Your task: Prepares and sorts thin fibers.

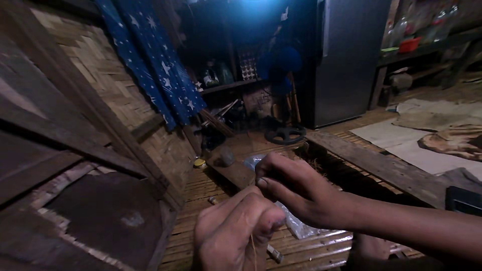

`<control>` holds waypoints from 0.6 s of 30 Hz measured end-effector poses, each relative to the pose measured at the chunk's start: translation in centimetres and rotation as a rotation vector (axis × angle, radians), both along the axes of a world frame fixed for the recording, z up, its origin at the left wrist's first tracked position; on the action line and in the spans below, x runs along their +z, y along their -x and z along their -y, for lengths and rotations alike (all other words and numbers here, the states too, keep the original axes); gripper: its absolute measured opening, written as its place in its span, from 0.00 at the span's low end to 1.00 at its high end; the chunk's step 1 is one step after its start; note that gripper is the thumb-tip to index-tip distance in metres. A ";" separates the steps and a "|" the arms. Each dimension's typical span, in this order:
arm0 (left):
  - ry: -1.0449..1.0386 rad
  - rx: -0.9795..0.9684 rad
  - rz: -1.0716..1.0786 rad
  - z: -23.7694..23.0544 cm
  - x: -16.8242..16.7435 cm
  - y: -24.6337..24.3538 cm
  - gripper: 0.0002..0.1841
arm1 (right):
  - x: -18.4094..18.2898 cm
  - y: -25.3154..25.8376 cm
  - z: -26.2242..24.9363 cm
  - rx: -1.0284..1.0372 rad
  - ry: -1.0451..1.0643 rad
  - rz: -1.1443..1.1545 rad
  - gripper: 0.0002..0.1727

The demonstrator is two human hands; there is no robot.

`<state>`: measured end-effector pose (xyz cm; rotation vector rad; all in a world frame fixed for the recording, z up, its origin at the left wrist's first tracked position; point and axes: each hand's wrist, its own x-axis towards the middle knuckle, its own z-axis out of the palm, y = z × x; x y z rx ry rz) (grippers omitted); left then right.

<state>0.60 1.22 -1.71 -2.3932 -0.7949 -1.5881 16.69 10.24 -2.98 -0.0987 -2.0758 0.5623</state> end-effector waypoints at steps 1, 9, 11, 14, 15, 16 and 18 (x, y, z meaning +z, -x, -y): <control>0.000 -0.002 0.002 0.0 0.0 0.0 0.19 | -0.1 0.0 0.0 0.000 -0.002 0.000 0.10; -0.006 0.001 -0.003 0.0 -0.1 0.1 0.19 | -0.1 -0.2 -0.5 -0.035 -0.085 0.009 0.09; -0.016 0.007 -0.006 0.0 -0.1 0.2 0.19 | -0.1 -0.3 -0.6 -0.054 -0.169 -0.008 0.07; -0.022 0.012 -0.008 0.0 -0.1 0.4 0.19 | 0.0 -0.6 -0.7 -0.118 -0.336 -0.015 0.05; -0.027 0.011 -0.005 0.0 -0.2 0.4 0.19 | 0.0 -0.7 -0.8 -0.138 -0.385 -0.020 0.05; -0.031 0.013 -0.002 0.0 -0.2 0.4 0.19 | -0.1 -0.7 -0.8 -0.152 -0.417 -0.023 0.05; -0.041 0.006 -0.007 0.1 -0.1 0.6 0.18 | -0.1 -0.8 -1.0 -0.190 -0.449 -0.015 0.05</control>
